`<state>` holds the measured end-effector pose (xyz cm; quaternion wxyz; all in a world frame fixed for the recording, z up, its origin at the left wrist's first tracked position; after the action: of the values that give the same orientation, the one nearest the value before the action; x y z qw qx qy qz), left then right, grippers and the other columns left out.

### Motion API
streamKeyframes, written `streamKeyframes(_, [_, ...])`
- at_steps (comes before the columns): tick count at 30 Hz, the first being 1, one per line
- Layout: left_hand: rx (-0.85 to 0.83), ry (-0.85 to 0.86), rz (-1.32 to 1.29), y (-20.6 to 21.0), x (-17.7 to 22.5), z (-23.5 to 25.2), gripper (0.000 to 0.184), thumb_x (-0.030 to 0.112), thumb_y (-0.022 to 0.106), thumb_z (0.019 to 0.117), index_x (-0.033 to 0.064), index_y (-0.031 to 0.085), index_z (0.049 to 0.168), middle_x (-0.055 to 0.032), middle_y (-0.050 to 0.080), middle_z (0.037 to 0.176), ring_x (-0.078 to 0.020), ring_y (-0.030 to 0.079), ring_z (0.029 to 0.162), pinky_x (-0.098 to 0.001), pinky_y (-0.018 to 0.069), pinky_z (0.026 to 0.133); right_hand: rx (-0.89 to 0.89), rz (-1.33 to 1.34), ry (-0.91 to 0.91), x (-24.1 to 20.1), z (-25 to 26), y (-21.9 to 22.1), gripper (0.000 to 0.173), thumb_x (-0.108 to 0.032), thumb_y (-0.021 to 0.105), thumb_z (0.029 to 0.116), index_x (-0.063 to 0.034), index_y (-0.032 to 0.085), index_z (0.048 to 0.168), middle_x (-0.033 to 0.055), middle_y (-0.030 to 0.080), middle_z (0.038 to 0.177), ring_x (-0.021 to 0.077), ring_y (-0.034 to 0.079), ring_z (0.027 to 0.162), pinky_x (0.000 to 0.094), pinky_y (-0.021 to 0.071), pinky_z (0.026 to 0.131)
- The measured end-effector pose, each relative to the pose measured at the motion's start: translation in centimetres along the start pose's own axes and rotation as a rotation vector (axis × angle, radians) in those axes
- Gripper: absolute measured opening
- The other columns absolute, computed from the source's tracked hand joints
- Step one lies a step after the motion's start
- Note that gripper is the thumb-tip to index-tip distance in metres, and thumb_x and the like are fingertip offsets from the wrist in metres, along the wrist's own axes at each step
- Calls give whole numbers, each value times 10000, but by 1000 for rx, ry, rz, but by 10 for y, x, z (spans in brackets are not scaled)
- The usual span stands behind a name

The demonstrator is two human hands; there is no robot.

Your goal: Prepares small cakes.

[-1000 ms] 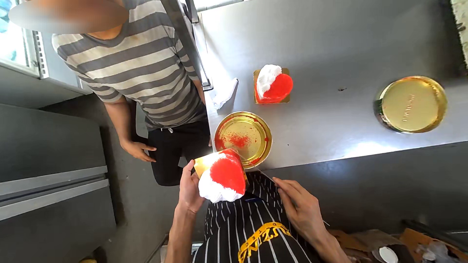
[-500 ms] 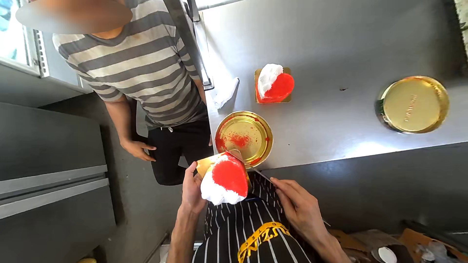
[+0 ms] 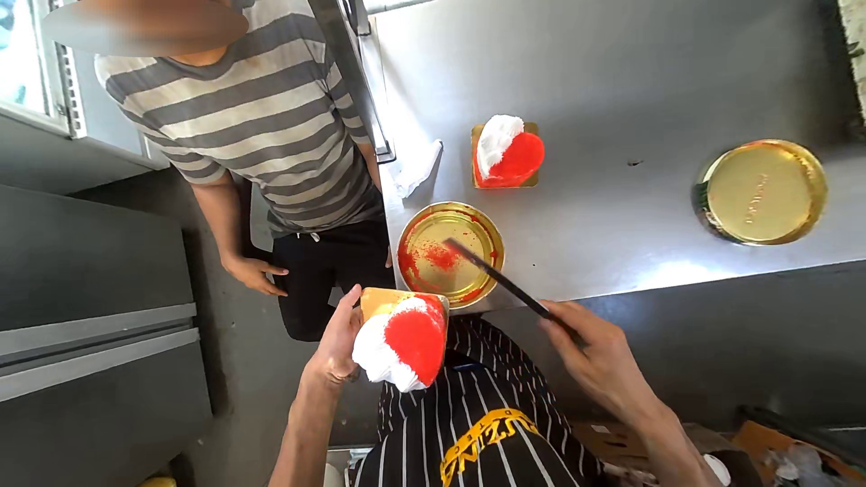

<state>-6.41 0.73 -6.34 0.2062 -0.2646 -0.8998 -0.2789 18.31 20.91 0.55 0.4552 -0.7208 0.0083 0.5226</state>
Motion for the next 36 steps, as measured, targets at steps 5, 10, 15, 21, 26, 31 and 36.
streamKeyframes(5, [-54, 17, 17, 10, 6, -1, 740, 645, 152, 1037, 162, 713, 1052, -29, 761, 891, -100, 731, 779, -292, 622, 667, -116, 278, 214, -17, 32, 35, 202, -361, 638, 979, -181, 706, 1041, -88, 642, 763, 1, 572, 613, 205, 484, 537])
streamKeyframes(10, [-68, 39, 39, 19, 16, -4, 763, 638, 128, 1040, 153, 717, 1058, -40, 765, 897, -108, 738, 785, -293, 625, 667, -317, 718, 265, -38, 55, 84, 170, -230, 614, 1010, -99, 687, 1090, -20, 621, 706, 41, 525, 524, 190, 439, 478])
streamKeyframes(15, [-108, 97, -77, 18, 17, -11, 798, 837, 386, 884, 152, 747, 1078, -64, 766, 929, -143, 746, 825, -333, 631, 715, -329, 899, 358, -41, 58, 97, 138, -169, 564, 1040, -70, 659, 1050, -14, 571, 619, 27, 505, 487, 162, 424, 461])
streamKeyframes(21, [-68, 327, -512, 28, 4, -10, 829, 860, 356, 864, 161, 740, 1086, -76, 753, 1021, -192, 732, 960, -420, 619, 829, -174, 975, 400, -39, 63, 97, 157, -171, 540, 1054, -63, 652, 1042, 2, 554, 616, 38, 489, 470, 161, 420, 446])
streamKeyframes(26, [-38, 415, -712, 38, -9, -8, 930, 896, 244, 851, 157, 673, 1219, -102, 715, 1147, -246, 689, 1080, -514, 575, 904, -109, 970, 431, -33, 62, 98, 166, -168, 523, 1066, -71, 650, 1023, 1, 552, 608, 46, 492, 475, 175, 439, 462])
streamKeyframes(31, [-39, 377, -719, 45, -10, -4, 866, 859, 225, 894, 204, 608, 1312, -86, 685, 1230, -249, 662, 1148, -512, 562, 939, -89, 945, 396, -33, 64, 101, 141, -165, 530, 1059, -70, 629, 1028, 5, 544, 616, 54, 486, 476, 182, 435, 459])
streamKeyframes(36, [10, 392, -710, 39, -9, 3, 784, 758, 179, 978, 180, 642, 1234, -88, 707, 1149, -228, 690, 1075, -484, 593, 878, -49, 637, 247, -29, 66, 82, 202, -243, 534, 1049, -96, 671, 1070, -17, 597, 692, 53, 534, 541, 211, 465, 498])
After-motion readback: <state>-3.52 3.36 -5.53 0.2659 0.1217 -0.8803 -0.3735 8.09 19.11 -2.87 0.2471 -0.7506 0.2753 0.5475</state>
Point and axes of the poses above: each hand's wrist, its own z-axis towards the middle knuckle, its own y-axis out of the palm, x = y × z, the point moved 9 cm from there along z, towards the middle knuckle
